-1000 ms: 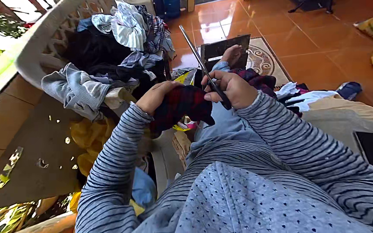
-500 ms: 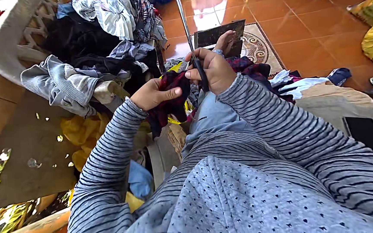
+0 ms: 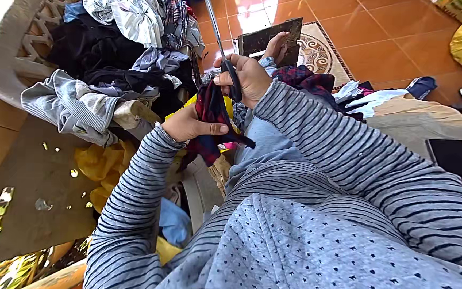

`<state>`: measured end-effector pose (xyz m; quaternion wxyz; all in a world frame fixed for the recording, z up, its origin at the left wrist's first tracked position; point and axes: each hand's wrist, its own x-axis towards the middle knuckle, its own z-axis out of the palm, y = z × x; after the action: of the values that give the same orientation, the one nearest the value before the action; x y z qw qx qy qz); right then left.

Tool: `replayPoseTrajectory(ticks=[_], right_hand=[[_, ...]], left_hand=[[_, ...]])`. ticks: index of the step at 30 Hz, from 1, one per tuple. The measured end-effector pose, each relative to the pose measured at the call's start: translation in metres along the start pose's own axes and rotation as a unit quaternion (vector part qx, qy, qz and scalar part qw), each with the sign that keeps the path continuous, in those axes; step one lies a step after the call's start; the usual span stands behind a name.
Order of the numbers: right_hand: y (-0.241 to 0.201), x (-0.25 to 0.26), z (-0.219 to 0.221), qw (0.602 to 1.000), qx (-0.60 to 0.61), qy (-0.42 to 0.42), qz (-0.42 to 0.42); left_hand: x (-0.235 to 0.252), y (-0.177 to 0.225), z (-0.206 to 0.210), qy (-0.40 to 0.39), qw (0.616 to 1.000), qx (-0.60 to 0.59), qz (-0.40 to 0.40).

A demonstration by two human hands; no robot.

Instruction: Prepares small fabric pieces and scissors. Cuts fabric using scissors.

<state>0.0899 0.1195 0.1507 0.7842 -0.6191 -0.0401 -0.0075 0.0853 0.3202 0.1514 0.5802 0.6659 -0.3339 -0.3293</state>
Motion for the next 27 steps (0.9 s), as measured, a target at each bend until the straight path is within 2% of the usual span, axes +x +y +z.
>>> replayPoseTrajectory(ticks=[3,6,9,12,17,27], right_hand=[[0.004,0.008,-0.003,0.999,0.032,0.016,0.008],[0.013,0.005,-0.016,1.000,0.010,-0.010,0.014],[0.040,-0.013,-0.039,0.992,-0.046,-0.115,-0.038],[0.063,-0.042,-0.056,0.968,-0.109,-0.214,-0.069],[0.078,-0.071,-0.062,0.938,-0.167,-0.303,-0.024],[0.090,-0.077,-0.049,0.933,-0.167,-0.318,-0.016]], left_hand=[[-0.001,0.001,0.002,0.007,0.999,-0.011,0.050],[-0.005,0.012,0.003,0.112,0.990,0.013,0.082],[-0.008,0.023,-0.003,0.236,0.966,0.007,0.106],[-0.013,0.029,-0.015,0.301,0.944,-0.012,0.132],[-0.016,0.033,-0.021,0.331,0.933,-0.038,0.134],[-0.005,0.020,-0.018,0.345,0.931,-0.067,0.101]])
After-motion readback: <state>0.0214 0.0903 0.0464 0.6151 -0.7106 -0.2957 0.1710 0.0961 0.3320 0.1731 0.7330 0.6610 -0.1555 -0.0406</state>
